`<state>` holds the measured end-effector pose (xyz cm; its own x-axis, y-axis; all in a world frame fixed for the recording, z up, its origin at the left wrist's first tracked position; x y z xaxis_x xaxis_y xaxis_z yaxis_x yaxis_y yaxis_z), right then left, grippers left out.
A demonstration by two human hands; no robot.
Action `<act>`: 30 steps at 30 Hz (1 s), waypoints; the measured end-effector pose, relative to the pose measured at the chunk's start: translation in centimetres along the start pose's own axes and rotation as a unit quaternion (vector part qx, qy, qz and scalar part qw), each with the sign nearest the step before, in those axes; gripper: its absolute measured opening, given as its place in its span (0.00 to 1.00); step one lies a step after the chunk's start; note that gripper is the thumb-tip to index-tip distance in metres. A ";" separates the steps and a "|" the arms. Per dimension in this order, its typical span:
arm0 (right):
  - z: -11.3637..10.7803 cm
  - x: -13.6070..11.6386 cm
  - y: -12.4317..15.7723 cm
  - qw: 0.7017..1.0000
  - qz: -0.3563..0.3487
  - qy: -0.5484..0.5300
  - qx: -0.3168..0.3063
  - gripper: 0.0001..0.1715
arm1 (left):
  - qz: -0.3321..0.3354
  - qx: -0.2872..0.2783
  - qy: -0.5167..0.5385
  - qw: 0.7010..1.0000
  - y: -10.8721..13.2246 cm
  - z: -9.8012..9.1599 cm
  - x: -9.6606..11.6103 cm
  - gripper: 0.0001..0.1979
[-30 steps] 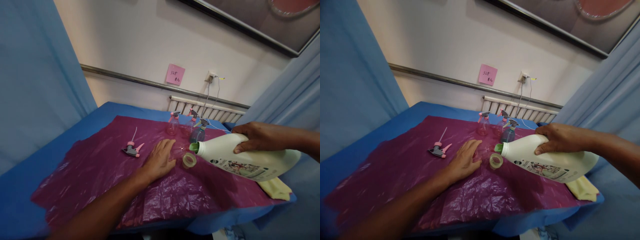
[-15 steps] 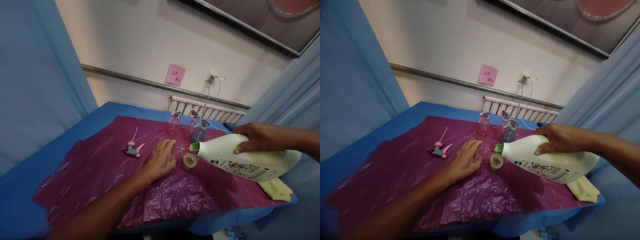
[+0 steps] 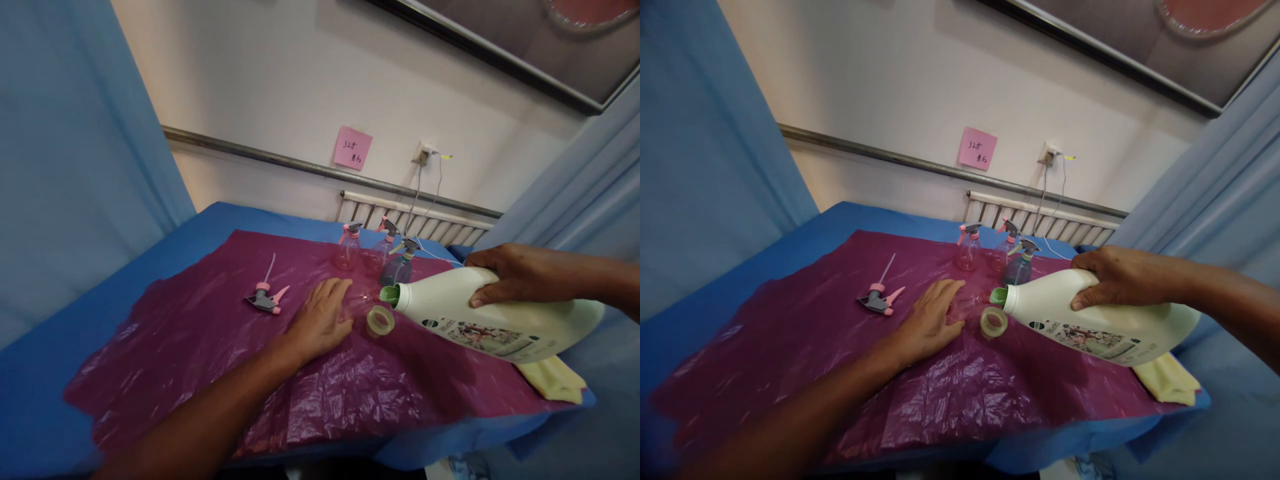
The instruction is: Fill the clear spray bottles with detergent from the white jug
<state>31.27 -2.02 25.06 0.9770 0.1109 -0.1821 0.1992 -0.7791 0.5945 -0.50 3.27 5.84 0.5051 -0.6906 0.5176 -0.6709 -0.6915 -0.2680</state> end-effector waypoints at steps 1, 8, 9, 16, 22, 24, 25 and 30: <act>0.0 0.0 0.0 1.000 0.000 -0.001 0.000 0.25 | -0.001 0.000 0.001 1.000 0.0 0.0 0.0 0.38; 0.2 -0.1 0.2 1.000 -0.002 -0.008 -0.004 0.26 | 0.004 -0.002 0.000 1.000 0.0 0.0 0.0 0.38; 0.2 -0.1 0.2 1.000 -0.002 -0.009 -0.004 0.26 | 0.005 -0.003 -0.002 1.000 0.0 0.0 0.0 0.38; 0.1 0.0 0.1 1.000 -0.001 -0.003 0.001 0.23 | -0.002 -0.002 -0.005 1.000 0.0 0.0 0.0 0.38; 0.1 0.2 0.1 1.000 -0.009 0.002 -0.001 0.23 | 0.000 -0.007 0.005 1.000 0.0 -0.1 0.2 0.38; 0.1 0.1 0.1 1.000 -0.008 0.005 0.003 0.23 | 0.000 -0.008 0.006 1.000 0.0 -0.1 0.2 0.38; 0.1 0.0 0.1 1.000 -0.007 0.006 0.003 0.23 | -0.001 -0.009 0.006 1.000 0.0 -0.1 0.1 0.38; 0.0 -0.1 0.1 1.000 0.003 0.008 0.001 0.25 | 0.002 -0.005 -0.001 1.000 0.0 0.1 -0.2 0.38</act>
<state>31.15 -2.09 25.18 0.9793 0.1155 -0.1659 0.1928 -0.7806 0.5946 -0.46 3.38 5.66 0.5034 -0.6936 0.5153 -0.6787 -0.6865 -0.2610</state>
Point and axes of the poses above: each hand's wrist, its own y-axis away from the middle knuckle, its own z-axis out of the palm, x = y × z, the point moved 5 cm from there along -y, towards the middle knuckle, and after that the axes turned 12 degrees about -x, right-handed, at the moved point
